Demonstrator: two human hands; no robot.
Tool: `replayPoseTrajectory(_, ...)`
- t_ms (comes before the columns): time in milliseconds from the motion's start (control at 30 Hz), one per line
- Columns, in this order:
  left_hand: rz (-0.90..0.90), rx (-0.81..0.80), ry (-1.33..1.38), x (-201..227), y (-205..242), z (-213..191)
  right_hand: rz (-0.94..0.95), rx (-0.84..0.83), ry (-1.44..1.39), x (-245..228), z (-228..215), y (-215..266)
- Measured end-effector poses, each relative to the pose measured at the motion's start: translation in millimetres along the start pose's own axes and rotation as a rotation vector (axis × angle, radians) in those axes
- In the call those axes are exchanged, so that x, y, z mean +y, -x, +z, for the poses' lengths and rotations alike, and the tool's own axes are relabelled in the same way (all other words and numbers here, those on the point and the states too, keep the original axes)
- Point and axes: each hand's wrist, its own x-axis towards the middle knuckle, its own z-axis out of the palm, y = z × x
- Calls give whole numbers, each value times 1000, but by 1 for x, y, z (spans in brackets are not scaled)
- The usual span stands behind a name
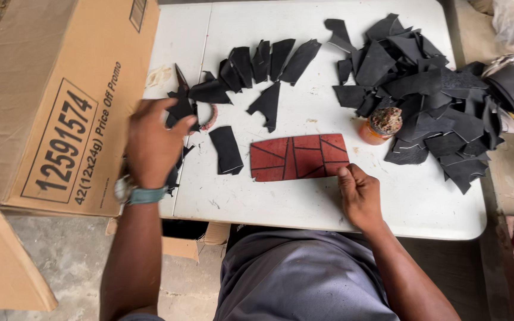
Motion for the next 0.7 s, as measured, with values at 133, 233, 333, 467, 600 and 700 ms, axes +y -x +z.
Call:
replayPoseTrajectory(133,-106,-167,340,68,-44,81,-295,56,352,-86,2,-3)
replayPoseTrajectory(233,21,-239,365,101,-78,151,-629,98,389,-122,-5,-2)
replayPoseTrajectory(333,143,-235,267,112,-121,213,-619,61,509,-131,-8,-4)
replayPoseTrajectory(467,117,-460,23,121,-160,256,-500,-18,520,-124,-15,5)
replayPoseTrajectory(600,25,-800,-205,129,-186,274,-474,-37,464,-120,-23,8)
replayPoseTrajectory(700,-62,-791,-180,127,-191,300,-512,-25,432,-114,-24,8)
